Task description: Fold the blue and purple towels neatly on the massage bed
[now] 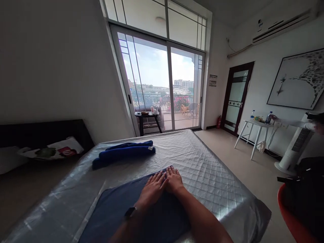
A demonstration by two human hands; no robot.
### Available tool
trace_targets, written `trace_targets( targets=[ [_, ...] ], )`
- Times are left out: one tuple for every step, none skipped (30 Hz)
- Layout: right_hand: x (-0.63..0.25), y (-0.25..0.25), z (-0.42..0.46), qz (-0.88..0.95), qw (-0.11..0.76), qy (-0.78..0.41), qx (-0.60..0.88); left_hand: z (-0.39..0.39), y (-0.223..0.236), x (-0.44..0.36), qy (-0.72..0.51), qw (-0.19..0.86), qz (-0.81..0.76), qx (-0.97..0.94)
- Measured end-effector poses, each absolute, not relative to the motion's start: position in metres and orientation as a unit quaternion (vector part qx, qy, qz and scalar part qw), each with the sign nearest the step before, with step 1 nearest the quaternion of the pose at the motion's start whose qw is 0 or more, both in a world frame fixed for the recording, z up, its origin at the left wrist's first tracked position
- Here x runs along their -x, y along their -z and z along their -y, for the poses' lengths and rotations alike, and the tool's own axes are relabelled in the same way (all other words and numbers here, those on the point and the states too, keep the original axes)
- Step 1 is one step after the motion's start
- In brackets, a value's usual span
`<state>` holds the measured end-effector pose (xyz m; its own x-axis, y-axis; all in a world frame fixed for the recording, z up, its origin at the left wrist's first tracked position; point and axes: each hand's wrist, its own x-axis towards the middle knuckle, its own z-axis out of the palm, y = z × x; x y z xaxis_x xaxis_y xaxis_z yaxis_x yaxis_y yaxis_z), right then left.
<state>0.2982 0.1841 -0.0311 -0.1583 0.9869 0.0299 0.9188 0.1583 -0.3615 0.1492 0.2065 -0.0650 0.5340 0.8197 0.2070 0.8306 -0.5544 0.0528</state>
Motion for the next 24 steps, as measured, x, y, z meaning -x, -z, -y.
trace_targets(
  targets=[
    [-0.299, 0.032, -0.184, 0.754, 0.126, -0.129, 0.631, -0.207, 0.065, -0.163, 0.098, 0.028, 0.459, 0.882],
    [-0.299, 0.033, -0.185, 0.757, 0.123, -0.129, 0.629, -0.208, 0.066, -0.171, 0.085, 0.028, 0.460, 0.883],
    [-0.299, 0.034, -0.185, 0.756, 0.123, -0.128, 0.629, -0.209, 0.067, -0.172, 0.069, 0.027, 0.470, 0.879],
    [-0.299, 0.034, -0.186, 0.753, 0.125, -0.128, 0.633, -0.210, 0.068, -0.167, 0.060, 0.029, 0.483, 0.873],
    [-0.298, 0.035, -0.186, 0.748, 0.129, -0.128, 0.639, -0.211, 0.069, -0.158, 0.052, 0.031, 0.495, 0.867],
    [-0.297, 0.034, -0.186, 0.743, 0.132, -0.127, 0.644, -0.211, 0.070, -0.144, 0.045, 0.032, 0.509, 0.859],
    [-0.296, 0.034, -0.186, 0.739, 0.134, -0.127, 0.648, -0.211, 0.070, -0.126, 0.038, 0.032, 0.530, 0.847],
    [-0.295, 0.033, -0.185, 0.736, 0.134, -0.126, 0.652, -0.210, 0.070, -0.107, 0.034, 0.029, 0.557, 0.829],
    [-0.295, 0.032, -0.185, 0.733, 0.133, -0.125, 0.655, -0.209, 0.069, -0.086, 0.030, 0.024, 0.588, 0.808],
    [-0.295, 0.031, -0.184, 0.732, 0.131, -0.125, 0.657, -0.207, 0.067, -0.065, 0.028, 0.019, 0.618, 0.785],
    [-0.295, 0.029, -0.184, 0.731, 0.127, -0.124, 0.659, -0.204, 0.066, -0.046, 0.027, 0.012, 0.645, 0.764],
    [-0.295, 0.028, -0.183, 0.731, 0.122, -0.124, 0.660, -0.201, 0.065, -0.028, 0.027, 0.005, 0.665, 0.746],
    [-0.295, 0.027, -0.183, 0.731, 0.117, -0.123, 0.660, -0.197, 0.064, -0.014, 0.029, -0.003, 0.679, 0.734],
    [-0.296, 0.025, -0.183, 0.732, 0.113, -0.122, 0.661, -0.194, 0.064, -0.003, 0.035, -0.010, 0.687, 0.726],
    [-0.296, 0.024, -0.182, 0.732, 0.108, -0.120, 0.662, -0.192, 0.064, 0.004, 0.044, -0.015, 0.692, 0.721],
    [-0.297, 0.023, -0.182, 0.732, 0.103, -0.119, 0.663, -0.190, 0.065, 0.008, 0.059, -0.017, 0.693, 0.718],
    [-0.297, 0.022, -0.182, 0.732, 0.099, -0.117, 0.664, -0.188, 0.066, 0.009, 0.077, -0.015, 0.692, 0.718],
    [-0.297, 0.021, -0.182, 0.732, 0.096, -0.116, 0.665, -0.187, 0.068, 0.008, 0.094, -0.011, 0.689, 0.718],
    [-0.297, 0.021, -0.182, 0.731, 0.093, -0.113, 0.666, -0.187, 0.069, 0.007, 0.110, -0.006, 0.686, 0.720],
    [-0.298, 0.021, -0.181, 0.730, 0.091, -0.110, 0.668, -0.187, 0.069, 0.004, 0.121, -0.002, 0.683, 0.720],
    [-0.298, 0.021, -0.181, 0.729, 0.090, -0.106, 0.670, -0.187, 0.070, 0.003, 0.128, 0.001, 0.681, 0.721],
    [-0.298, 0.021, -0.181, 0.727, 0.089, -0.102, 0.673, -0.187, 0.069, 0.001, 0.132, 0.001, 0.679, 0.722],
    [-0.298, 0.021, -0.181, 0.726, 0.087, -0.098, 0.675, -0.187, 0.068, 0.000, 0.132, -0.001, 0.679, 0.722],
    [-0.298, 0.021, -0.181, 0.725, 0.083, -0.096, 0.677, -0.187, 0.067, 0.000, 0.129, -0.005, 0.681, 0.721]
  ],
)
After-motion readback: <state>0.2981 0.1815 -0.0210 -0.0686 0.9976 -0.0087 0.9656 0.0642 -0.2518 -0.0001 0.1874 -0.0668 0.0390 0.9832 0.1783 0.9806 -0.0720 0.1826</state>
